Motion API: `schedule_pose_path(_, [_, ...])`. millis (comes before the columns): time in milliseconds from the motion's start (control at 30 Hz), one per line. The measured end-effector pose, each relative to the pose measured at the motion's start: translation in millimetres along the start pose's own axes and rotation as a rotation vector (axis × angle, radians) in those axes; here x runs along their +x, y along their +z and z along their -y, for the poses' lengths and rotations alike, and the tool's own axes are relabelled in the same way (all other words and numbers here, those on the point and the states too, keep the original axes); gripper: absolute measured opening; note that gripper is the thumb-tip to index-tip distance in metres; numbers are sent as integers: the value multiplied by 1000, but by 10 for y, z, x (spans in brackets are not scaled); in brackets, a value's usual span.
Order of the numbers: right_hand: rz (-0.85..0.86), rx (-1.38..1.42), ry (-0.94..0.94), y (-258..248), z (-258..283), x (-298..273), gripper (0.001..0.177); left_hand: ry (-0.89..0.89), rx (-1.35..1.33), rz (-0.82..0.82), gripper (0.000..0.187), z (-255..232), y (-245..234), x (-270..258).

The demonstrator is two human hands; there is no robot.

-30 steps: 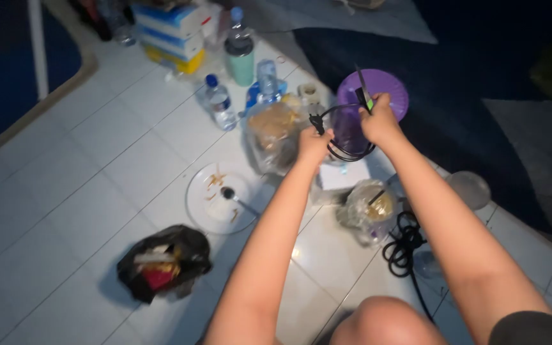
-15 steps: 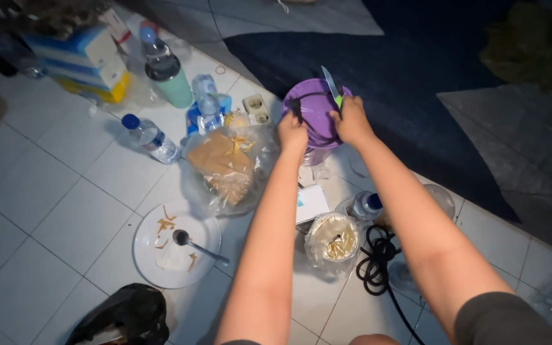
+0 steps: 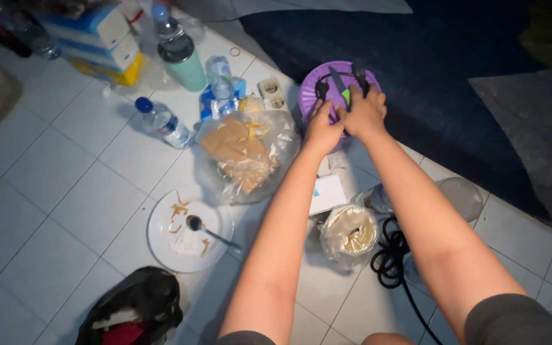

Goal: Cleaning a messy room by picking up trash and sorting items from the floor into bags or piles.

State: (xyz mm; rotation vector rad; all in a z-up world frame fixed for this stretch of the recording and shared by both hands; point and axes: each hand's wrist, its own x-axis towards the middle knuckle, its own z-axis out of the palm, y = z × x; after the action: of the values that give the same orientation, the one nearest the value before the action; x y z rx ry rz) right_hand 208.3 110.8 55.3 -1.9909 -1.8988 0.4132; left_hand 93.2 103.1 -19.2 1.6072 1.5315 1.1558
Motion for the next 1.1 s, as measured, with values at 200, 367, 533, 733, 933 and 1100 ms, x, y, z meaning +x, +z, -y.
schedule_pose_path(200, [-120, -1, -8, -154, 165, -179, 74, -2, -28, -33, 44, -118, -887, -388])
schedule_pose_path(367, [-190, 92, -266, -174, 636, -616, 61, 37, -230, -42, 41, 873, -1637, -645])
schedule_pose_path(533, [-159, 216, -474, -95, 1513, -1357, 53, -90, -11, -38, 51, 360, -3073, -1442])
schedule_pose_path(733, [-57, 431, -751, 569, 2519, -2272, 62, -239, 181, -183, 59, 287, -4267, -2512])
schedule_pose_path(933, [207, 620, -827, 1107, 3322, -3362, 62, -388, 269, -357, 56, 593, -4974, -3576])
schedule_pose_path(1100, [470, 471, -719, 1161, 3618, -4180, 80, -957, 747, -392, 100, -295, -5120, -4304])
